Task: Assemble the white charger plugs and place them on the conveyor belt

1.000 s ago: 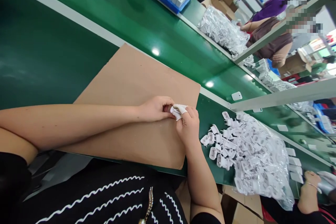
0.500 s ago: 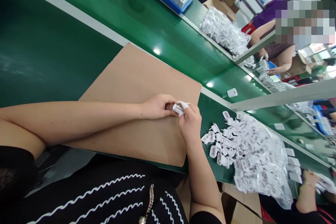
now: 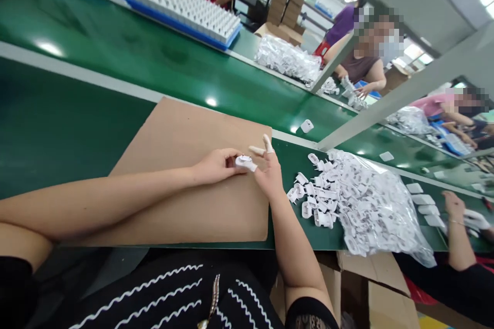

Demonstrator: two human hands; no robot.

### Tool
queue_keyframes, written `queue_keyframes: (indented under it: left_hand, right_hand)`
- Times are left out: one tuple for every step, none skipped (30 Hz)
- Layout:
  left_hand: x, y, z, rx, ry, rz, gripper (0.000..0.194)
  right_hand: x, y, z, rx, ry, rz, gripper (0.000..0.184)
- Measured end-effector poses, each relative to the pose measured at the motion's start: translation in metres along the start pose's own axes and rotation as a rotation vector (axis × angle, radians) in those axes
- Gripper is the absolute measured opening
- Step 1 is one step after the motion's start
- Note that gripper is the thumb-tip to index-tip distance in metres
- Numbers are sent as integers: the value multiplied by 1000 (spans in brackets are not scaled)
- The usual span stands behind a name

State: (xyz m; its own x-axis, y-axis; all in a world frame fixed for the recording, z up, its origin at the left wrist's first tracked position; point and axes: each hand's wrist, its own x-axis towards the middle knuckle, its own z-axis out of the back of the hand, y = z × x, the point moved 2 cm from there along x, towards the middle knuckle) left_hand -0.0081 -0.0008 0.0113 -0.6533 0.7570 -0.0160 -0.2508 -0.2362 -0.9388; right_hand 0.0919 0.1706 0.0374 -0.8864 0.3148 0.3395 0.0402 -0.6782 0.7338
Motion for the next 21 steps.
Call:
queue_keyframes:
  left_hand:
    - [6,-2,3,14,6,3,43]
    - [15,-3,8,32,-7,1,44]
    - [26,-5,15,59,-47,-1,44]
    - [40,-5,23,92,-102,1,43]
    - [56,-5,32,129,-164,7,42]
    - [73,-4,42,166,-224,16,41]
    - [91,-1,52,200,-283,31,40]
    - [107,2,62,230,-336,49,40]
    - [123,7,72,256,-386,67,40]
    - [136,12,81,283,-432,87,40]
    - [147,17,89,312,-472,113,40]
    - [155,22,96,338,-497,141,39]
    - [161,27,100,360,-504,169,39]
    - [164,31,103,381,-510,196,40]
    - [164,34,105,406,-538,217,44]
    - [163,34,105,435,-597,218,51]
    - [161,32,104,464,-676,191,59]
    - [159,29,100,489,-758,134,67]
    - [159,23,94,509,-816,50,72]
    - [161,17,86,523,-822,-54,73]
    - [166,10,75,534,-767,-161,70]
  right_hand:
    - [3,-7,11,-32,-55,-19,50]
    - [7,-14,24,-118,-122,-44,47]
    - [9,-23,38,-245,-189,-93,45]
    - [11,-33,53,-388,-239,-181,45]
    - [12,-43,66,-522,-261,-297,47]
    - [12,-52,76,-629,-256,-422,50]
    - [11,-61,85,-700,-234,-536,53]
    - [10,-67,90,-738,-199,-624,55]
    - [8,-73,94,-752,-157,-678,56]
    - [6,-76,95,-754,-120,-701,56]
    - [5,-78,95,-756,-98,-698,57]
    - [4,-78,94,-759,-89,-674,57]
    - [3,-78,93,-757,-87,-633,58]
    - [3,-78,91,-749,-89,-585,58]
    - [3,-77,90,-737,-90,-538,56]
    - [4,-77,88,-726,-84,-499,54]
    - [4,-77,86,-713,-73,-469,50]
    - [4,-77,83,-693,-65,-446,46]
    - [4,-76,81,-662,-66,-425,40]
    - [5,-76,78,-608,-76,-400,34]
    - [5,-74,74,-517,-94,-370,27]
